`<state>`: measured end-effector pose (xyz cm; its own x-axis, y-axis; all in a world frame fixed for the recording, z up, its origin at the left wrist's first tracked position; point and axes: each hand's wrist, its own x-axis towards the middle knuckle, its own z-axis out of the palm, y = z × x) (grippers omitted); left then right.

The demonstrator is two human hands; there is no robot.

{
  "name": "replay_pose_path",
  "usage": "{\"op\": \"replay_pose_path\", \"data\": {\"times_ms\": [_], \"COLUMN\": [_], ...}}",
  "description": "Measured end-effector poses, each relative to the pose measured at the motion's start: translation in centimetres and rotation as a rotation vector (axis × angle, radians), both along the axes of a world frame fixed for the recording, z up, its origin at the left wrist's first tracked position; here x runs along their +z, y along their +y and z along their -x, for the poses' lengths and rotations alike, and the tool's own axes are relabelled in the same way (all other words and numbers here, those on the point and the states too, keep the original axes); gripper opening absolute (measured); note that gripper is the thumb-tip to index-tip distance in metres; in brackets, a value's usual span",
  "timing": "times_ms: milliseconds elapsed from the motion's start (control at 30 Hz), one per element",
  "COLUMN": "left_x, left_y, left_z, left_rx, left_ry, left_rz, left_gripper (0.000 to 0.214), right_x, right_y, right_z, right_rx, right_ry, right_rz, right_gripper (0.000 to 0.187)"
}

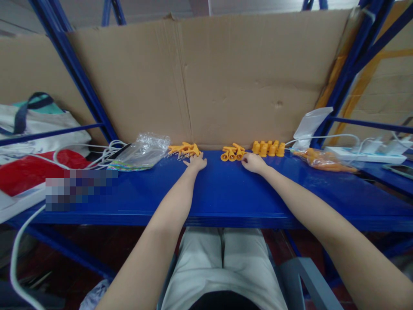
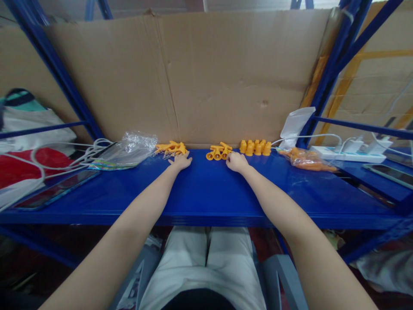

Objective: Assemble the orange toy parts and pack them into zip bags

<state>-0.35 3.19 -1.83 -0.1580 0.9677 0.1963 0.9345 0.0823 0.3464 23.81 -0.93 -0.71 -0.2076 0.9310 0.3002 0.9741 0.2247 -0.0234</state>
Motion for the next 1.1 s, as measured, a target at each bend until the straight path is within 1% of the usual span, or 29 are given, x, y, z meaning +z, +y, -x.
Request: {"op": "replay_pose_path", "data": {"times_ms": [133, 233, 400, 500, 600, 767, 833, 933, 1033, 1100], "left_x": [-0.2, 0.0, 0.8, 1.4, 1.7, 1.7, 1.6, 1.5, 1.2, 1.1], "left_y": [0.5, 0.7, 0.3, -0.2, -0.8, -1.2, -1.3, -1.4, -1.5, -1.4], "left_z": [0.2, 0.2, 0.2, 0.0, -0.5, -1.0, -0.9, -0.7, -0.4, -0.2], "left_rx": [0.009, -0.012, -0.031, -0.087, -0.133, -0.146, -0.111, 0.006, 0.090, 0.089], "left_ry": [-0.012, -0.001, -0.036, -0.062, -0.066, -0.035, -0.007, 0.010, -0.004, -0.012], "left_rz": [-0.075, -0.132, -0.240, -0.305, -0.317, -0.324, -0.354, -0.339, -0.220, -0.146], "left_gripper": [0.049, 0.046, 0.042, 0.038, 0.033, 0.032, 0.033, 0.038, 0.044, 0.038], "right_x": [0.1, 0.1, 0.1, 0.1, 0.1, 0.0, 0.1, 0.1, 0.1, 0.1], "right_y": [-0.1, -0.1, 0.0, -0.1, 0.0, 0.0, 0.0, 0.0, -0.1, 0.0], "right_z": [0.0, 0.1, 0.1, 0.0, 0.0, 0.0, 0.0, 0.1, 0.1, 0.0], "right_rx": [0.002, 0.004, 0.004, 0.006, 0.010, 0.014, 0.013, 0.006, 0.007, 0.010], "right_ry": [-0.003, -0.004, -0.008, -0.010, -0.011, -0.007, -0.010, -0.026, -0.025, -0.016], "right_rz": [0.002, 0.000, 0.002, 0.009, 0.008, 0.001, 0.005, 0.018, 0.020, 0.015], "right_gripper": [0.024, 0.024, 0.023, 0.024, 0.025, 0.023, 0.023, 0.024, 0.024, 0.023]}}
